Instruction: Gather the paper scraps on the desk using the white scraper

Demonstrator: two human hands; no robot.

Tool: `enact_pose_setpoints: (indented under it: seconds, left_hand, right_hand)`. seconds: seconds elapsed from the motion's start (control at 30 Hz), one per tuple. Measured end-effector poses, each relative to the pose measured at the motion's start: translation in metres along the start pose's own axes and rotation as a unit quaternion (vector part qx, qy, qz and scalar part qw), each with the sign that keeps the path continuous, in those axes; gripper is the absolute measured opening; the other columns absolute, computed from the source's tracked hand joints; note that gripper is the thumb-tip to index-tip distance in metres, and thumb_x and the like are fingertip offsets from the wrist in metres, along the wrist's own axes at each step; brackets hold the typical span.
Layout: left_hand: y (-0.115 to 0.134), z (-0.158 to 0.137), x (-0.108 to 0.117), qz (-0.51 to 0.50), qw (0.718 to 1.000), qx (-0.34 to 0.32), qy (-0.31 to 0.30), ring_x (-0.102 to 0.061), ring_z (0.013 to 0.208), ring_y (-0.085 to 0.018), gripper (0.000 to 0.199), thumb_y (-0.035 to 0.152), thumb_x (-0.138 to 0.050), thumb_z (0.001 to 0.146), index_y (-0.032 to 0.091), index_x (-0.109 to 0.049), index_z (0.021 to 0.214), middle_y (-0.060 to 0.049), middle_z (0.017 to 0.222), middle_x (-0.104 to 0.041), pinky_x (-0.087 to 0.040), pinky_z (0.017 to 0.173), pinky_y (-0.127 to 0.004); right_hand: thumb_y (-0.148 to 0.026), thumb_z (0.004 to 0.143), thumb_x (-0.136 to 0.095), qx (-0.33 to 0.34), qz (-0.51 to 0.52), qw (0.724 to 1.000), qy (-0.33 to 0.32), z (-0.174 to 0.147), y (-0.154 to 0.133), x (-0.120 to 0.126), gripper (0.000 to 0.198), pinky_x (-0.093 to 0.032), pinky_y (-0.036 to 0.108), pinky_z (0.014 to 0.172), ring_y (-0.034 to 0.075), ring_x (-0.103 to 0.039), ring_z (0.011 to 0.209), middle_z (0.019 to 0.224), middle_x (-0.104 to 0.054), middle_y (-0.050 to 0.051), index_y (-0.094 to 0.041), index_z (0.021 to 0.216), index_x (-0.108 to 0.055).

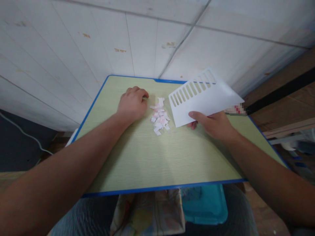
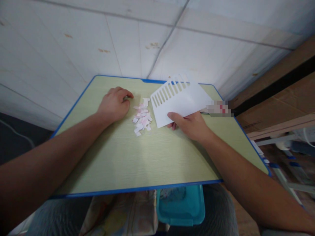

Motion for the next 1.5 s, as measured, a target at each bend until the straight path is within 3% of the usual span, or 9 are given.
enact_pose_setpoints:
  seconds: [0.47, 0.57, 0.73, 1.07, 1.17, 1.33, 1.5]
  left_hand:
    - [0.001, 0.001, -0.001, -0.018, 1.0, 0.001, 0.001, -0.066, 0.144, -0.04, 0.038, 0.007, -0.06, 0.1, 0.027, -0.084, 0.122, -0.012, 0.142, -0.079, -0.056, 0.126, -0.057]
    - [0.007, 0.0, 0.002, -0.002, 1.0, 0.006, -0.017, -0.066, 0.147, -0.04, 0.038, 0.005, -0.06, 0.102, 0.025, -0.084, 0.124, -0.013, 0.147, -0.077, -0.056, 0.127, -0.058]
    - [0.018, -0.004, 0.01, 0.008, 0.999, 0.024, -0.034, -0.062, 0.147, -0.033, 0.038, 0.007, -0.057, 0.111, 0.023, -0.084, 0.133, -0.01, 0.154, -0.075, -0.053, 0.129, -0.05]
    - [0.023, -0.004, 0.013, 0.004, 0.998, 0.037, -0.045, -0.061, 0.154, -0.035, 0.037, 0.009, -0.057, 0.118, 0.021, -0.086, 0.139, -0.013, 0.158, -0.076, -0.052, 0.127, -0.048]
    - [0.023, -0.004, 0.014, 0.006, 0.998, 0.043, -0.045, -0.061, 0.155, -0.035, 0.037, 0.009, -0.057, 0.119, 0.02, -0.086, 0.139, -0.014, 0.16, -0.075, -0.052, 0.127, -0.047]
    - [0.024, -0.005, 0.013, 0.011, 0.998, 0.037, -0.049, -0.061, 0.156, -0.034, 0.038, 0.009, -0.057, 0.119, 0.021, -0.087, 0.139, -0.014, 0.159, -0.075, -0.053, 0.127, -0.047]
    - [0.025, -0.004, 0.013, 0.013, 0.998, 0.038, -0.049, -0.061, 0.158, -0.034, 0.038, 0.01, -0.057, 0.12, 0.018, -0.087, 0.141, -0.015, 0.16, -0.075, -0.052, 0.126, -0.046]
  right_hand:
    - [-0.072, 0.098, -0.091, 0.005, -0.011, 0.997, -0.08, -0.015, -0.021, -0.006, 0.052, -0.069, 0.044, 0.063, 0.027, -0.073, 0.064, 0.067, -0.077, 0.007, -0.029, 0.072, -0.075]
    - [-0.066, 0.1, -0.091, 0.007, -0.01, 0.992, -0.126, -0.023, -0.03, -0.013, 0.047, -0.07, 0.043, 0.063, 0.027, -0.076, 0.065, 0.069, -0.079, 0.007, -0.028, 0.074, -0.079]
    - [-0.054, 0.101, -0.091, -0.012, -0.012, 0.981, -0.193, -0.042, -0.042, -0.027, 0.034, -0.071, 0.038, 0.063, 0.025, -0.08, 0.066, 0.072, -0.083, 0.005, -0.028, 0.081, -0.083]
    - [-0.046, 0.107, -0.085, -0.005, 0.006, 0.95, -0.313, -0.064, -0.055, -0.044, 0.026, -0.074, 0.036, 0.066, 0.025, -0.084, 0.071, 0.079, -0.088, 0.003, -0.032, 0.085, -0.087]
    - [-0.047, 0.108, -0.085, -0.004, 0.022, 0.947, -0.32, -0.065, -0.058, -0.044, 0.026, -0.075, 0.037, 0.068, 0.026, -0.086, 0.074, 0.079, -0.087, 0.003, -0.032, 0.087, -0.088]
    - [-0.048, 0.109, -0.086, -0.005, 0.023, 0.96, -0.28, -0.059, -0.057, -0.042, 0.027, -0.075, 0.04, 0.071, 0.028, -0.086, 0.075, 0.08, -0.088, 0.004, -0.033, 0.086, -0.088]
    - [-0.046, 0.107, -0.088, 0.003, 0.012, 0.952, -0.304, -0.063, -0.054, -0.045, 0.026, -0.073, 0.038, 0.069, 0.027, -0.086, 0.074, 0.08, -0.088, 0.004, -0.033, 0.085, -0.089]
Point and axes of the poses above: each hand's wrist, its own z-axis towards the middle knuckle, its own x-axis out of the back of the hand, y = z × x, the point moved 4 cm from there along z, towards the middle knuckle
